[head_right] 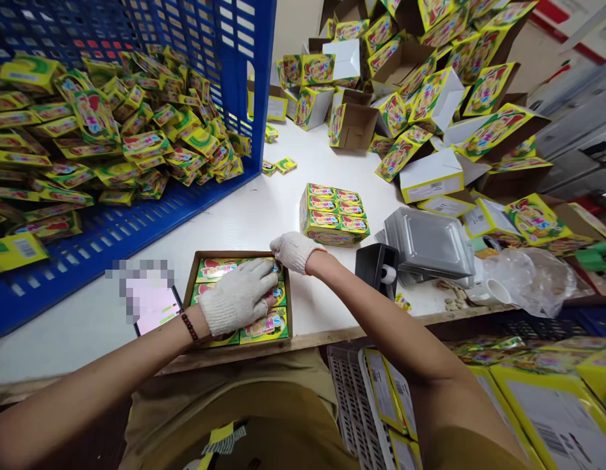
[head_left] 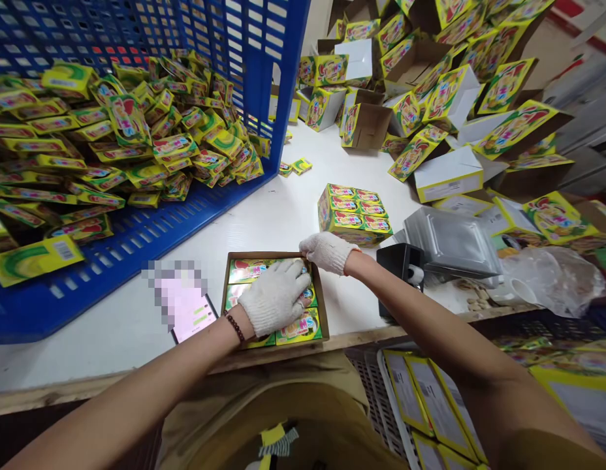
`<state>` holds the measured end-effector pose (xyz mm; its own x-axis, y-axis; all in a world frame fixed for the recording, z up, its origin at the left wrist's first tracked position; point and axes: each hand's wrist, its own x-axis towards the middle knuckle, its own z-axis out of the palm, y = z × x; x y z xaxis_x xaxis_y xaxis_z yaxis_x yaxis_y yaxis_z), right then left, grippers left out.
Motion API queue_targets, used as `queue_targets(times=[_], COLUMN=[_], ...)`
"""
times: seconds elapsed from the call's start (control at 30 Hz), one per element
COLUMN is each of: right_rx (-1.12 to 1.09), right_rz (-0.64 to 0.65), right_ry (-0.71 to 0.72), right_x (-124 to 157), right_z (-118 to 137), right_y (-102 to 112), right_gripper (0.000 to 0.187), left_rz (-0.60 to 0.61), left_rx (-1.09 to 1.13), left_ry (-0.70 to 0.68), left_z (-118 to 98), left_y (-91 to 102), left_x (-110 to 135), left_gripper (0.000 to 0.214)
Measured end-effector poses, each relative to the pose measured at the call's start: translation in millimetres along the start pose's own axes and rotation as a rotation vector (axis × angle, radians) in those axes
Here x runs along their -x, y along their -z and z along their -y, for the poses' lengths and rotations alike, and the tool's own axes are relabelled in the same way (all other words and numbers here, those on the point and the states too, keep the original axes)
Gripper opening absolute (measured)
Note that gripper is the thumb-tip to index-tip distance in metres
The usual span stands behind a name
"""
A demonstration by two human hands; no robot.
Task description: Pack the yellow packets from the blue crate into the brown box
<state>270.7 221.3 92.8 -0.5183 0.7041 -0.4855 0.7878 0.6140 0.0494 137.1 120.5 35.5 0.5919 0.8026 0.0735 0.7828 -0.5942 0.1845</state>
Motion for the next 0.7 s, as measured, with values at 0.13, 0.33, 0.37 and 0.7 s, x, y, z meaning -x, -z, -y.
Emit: queue_targets(times=[0.13, 0.33, 0.37, 0.7], right_rx=[0.016, -0.017, -0.026, -0.096], right_rz=[0.031, -0.084, -0.109, -0.100], right_ry=[0.051, 0.062, 0.075, 0.077], right_x=[-5.3, -1.5, -0.9, -5.5], right_z=[-0.4, 4.3, 3.9, 1.2], right_y=[-2.7, -13.3, -16.3, -18.7], right_gripper=[0.032, 0.025, 0.026, 0.022], left_rz=[0.030, 0.132, 0.114, -0.200], left_rx=[0.010, 0.114, 0.156, -0.193], left_ry=[0.011, 0.068, 0.061, 0.945], left_z=[-1.5, -8.4, -6.0, 157.4], left_y=[-2.5, 2.9, 6.9, 69.4], left_x=[0.7, -6.6, -3.9, 168.5], left_gripper=[0.040, 0.043, 0.039, 0.012])
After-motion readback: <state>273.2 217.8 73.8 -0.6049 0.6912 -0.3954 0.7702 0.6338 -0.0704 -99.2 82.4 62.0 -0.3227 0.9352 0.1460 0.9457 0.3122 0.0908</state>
